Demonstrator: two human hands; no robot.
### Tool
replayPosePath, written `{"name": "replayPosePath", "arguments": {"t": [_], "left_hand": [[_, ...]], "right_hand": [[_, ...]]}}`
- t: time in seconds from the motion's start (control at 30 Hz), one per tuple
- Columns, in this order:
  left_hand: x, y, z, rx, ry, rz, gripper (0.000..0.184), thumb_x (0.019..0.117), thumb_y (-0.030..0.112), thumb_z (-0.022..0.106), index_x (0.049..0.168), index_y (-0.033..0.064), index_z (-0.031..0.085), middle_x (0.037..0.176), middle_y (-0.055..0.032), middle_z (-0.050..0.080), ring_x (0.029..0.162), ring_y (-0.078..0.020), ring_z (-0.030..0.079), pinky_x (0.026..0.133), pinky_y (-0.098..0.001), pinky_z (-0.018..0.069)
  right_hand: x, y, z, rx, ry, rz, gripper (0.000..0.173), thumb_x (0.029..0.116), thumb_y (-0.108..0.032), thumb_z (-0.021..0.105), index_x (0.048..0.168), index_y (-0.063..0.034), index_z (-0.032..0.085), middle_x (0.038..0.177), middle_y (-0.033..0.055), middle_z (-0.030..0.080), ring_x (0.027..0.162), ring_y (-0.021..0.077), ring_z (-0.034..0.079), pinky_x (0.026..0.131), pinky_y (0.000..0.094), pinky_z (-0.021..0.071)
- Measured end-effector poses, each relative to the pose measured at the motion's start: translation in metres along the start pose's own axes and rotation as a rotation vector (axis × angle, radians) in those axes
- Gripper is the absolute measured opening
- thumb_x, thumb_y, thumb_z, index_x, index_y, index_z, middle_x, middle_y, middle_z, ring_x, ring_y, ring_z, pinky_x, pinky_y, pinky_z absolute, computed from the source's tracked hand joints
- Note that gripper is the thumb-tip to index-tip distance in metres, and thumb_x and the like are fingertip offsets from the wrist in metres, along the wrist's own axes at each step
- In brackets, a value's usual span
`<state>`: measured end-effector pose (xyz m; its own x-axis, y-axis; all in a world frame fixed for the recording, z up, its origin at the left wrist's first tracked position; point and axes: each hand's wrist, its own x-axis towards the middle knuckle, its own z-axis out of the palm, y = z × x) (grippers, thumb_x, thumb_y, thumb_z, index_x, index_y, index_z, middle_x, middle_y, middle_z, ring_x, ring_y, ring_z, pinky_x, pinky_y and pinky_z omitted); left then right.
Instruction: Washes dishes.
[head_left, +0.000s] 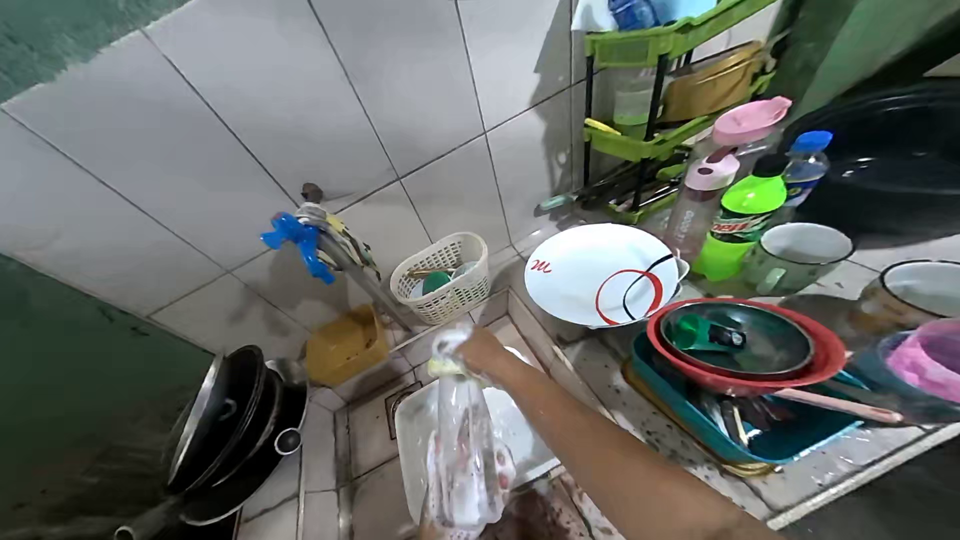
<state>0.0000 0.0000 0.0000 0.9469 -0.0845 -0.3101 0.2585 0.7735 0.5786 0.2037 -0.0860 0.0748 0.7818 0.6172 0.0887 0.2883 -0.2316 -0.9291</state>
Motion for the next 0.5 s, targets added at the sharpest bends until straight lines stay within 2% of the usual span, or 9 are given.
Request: {"name": "replayPosePath", "arguments": {"t": [0.07, 0.1, 0.13, 0.17, 0.23, 0.3, 0.37, 0.43, 0.5], "left_hand": [[-0.008, 0.003, 0.004, 0.109, 0.080, 0.034, 0.080, 0.0974, 0.074, 0.033, 0.128, 0.0053, 0.060, 0.107, -0.0161, 0.070, 0.091, -0.0252, 0.071, 0.074, -0.0372, 0.0619], [-0.009, 0.006, 0.017, 0.278, 0.192, 0.094, 0.059, 0.1069, 0.052, 0.035, 0.130, 0.0027, 0.056, 0.106, -0.0161, 0.070, 0.090, -0.0230, 0.072, 0.074, -0.0360, 0.0620], [-0.006, 0.010, 0.033, 0.572, 0.344, 0.142, 0.041, 0.1078, 0.029, 0.042, 0.136, 0.0002, 0.049, 0.107, -0.0139, 0.068, 0.091, -0.0174, 0.069, 0.077, -0.0315, 0.0597], [-0.001, 0.013, 0.050, 0.910, 0.495, 0.143, 0.048, 0.1014, 0.013, 0.057, 0.144, -0.0027, 0.042, 0.115, -0.0153, 0.065, 0.098, -0.0156, 0.066, 0.087, -0.0305, 0.0557], [0.014, 0.009, 0.064, 1.308, 0.664, 0.167, 0.082, 0.0884, 0.015, 0.076, 0.154, -0.0043, 0.030, 0.129, -0.0221, 0.063, 0.115, -0.0239, 0.064, 0.102, -0.0401, 0.0512], [0.022, -0.002, 0.055, 1.222, 0.675, 0.298, 0.086, 0.0871, 0.013, 0.076, 0.155, -0.0048, 0.026, 0.133, -0.0254, 0.059, 0.116, -0.0268, 0.064, 0.101, -0.0412, 0.0526], [0.015, -0.011, 0.044, 0.853, 0.518, 0.384, 0.069, 0.0918, 0.019, 0.063, 0.151, -0.0023, 0.034, 0.126, -0.0185, 0.061, 0.106, -0.0198, 0.065, 0.089, -0.0354, 0.0563], [-0.003, -0.014, 0.033, 0.412, 0.282, 0.318, 0.056, 0.0968, 0.047, 0.058, 0.131, 0.0032, 0.051, 0.102, -0.0091, 0.070, 0.088, -0.0150, 0.070, 0.074, -0.0319, 0.0605], [-0.011, -0.008, 0.056, 0.220, 0.203, 0.263, 0.044, 0.1083, 0.044, 0.034, 0.126, 0.0070, 0.051, 0.096, -0.0060, 0.069, 0.082, -0.0137, 0.070, 0.069, -0.0284, 0.0590]], "right_hand": [[0.003, 0.005, -0.003, -0.040, -0.041, 0.058, 0.027, 0.1019, -0.021, 0.061, 0.117, -0.0008, 0.072, 0.115, 0.0222, 0.071, 0.111, 0.0371, 0.067, 0.099, 0.0597, 0.0499], [0.000, -0.003, -0.008, -0.102, -0.073, 0.115, 0.030, 0.1032, -0.023, 0.059, 0.119, -0.0008, 0.071, 0.117, 0.0238, 0.070, 0.113, 0.0392, 0.066, 0.100, 0.0615, 0.0486], [-0.003, -0.012, -0.012, -0.192, -0.099, 0.159, 0.032, 0.1038, -0.026, 0.057, 0.121, -0.0018, 0.070, 0.119, 0.0240, 0.069, 0.116, 0.0405, 0.065, 0.099, 0.0632, 0.0483], [-0.006, -0.023, -0.012, -0.263, -0.104, 0.203, 0.033, 0.1034, -0.027, 0.056, 0.120, -0.0023, 0.070, 0.118, 0.0237, 0.069, 0.116, 0.0408, 0.065, 0.097, 0.0637, 0.0493], [-0.014, -0.047, -0.007, -0.297, -0.083, 0.330, 0.034, 0.1006, -0.031, 0.060, 0.115, -0.0010, 0.069, 0.118, 0.0232, 0.068, 0.115, 0.0402, 0.065, 0.093, 0.0629, 0.0515], [-0.015, -0.060, -0.004, -0.247, -0.087, 0.357, 0.037, 0.0971, -0.029, 0.065, 0.116, 0.0033, 0.067, 0.121, 0.0251, 0.066, 0.116, 0.0410, 0.064, 0.094, 0.0625, 0.0512], [-0.011, -0.047, -0.004, -0.080, -0.095, 0.231, 0.033, 0.0959, -0.024, 0.069, 0.116, 0.0027, 0.069, 0.118, 0.0246, 0.068, 0.114, 0.0393, 0.065, 0.097, 0.0612, 0.0502], [-0.005, -0.019, -0.001, 0.257, -0.068, 0.110, 0.023, 0.1002, -0.014, 0.061, 0.116, -0.0013, 0.071, 0.108, 0.0157, 0.072, 0.100, 0.0253, 0.068, 0.091, 0.0479, 0.0546], [-0.013, -0.014, -0.002, 0.616, -0.017, 0.206, 0.023, 0.1069, -0.014, 0.050, 0.120, -0.0013, 0.064, 0.097, 0.0078, 0.067, 0.083, 0.0125, 0.063, 0.077, 0.0327, 0.0550]]}}
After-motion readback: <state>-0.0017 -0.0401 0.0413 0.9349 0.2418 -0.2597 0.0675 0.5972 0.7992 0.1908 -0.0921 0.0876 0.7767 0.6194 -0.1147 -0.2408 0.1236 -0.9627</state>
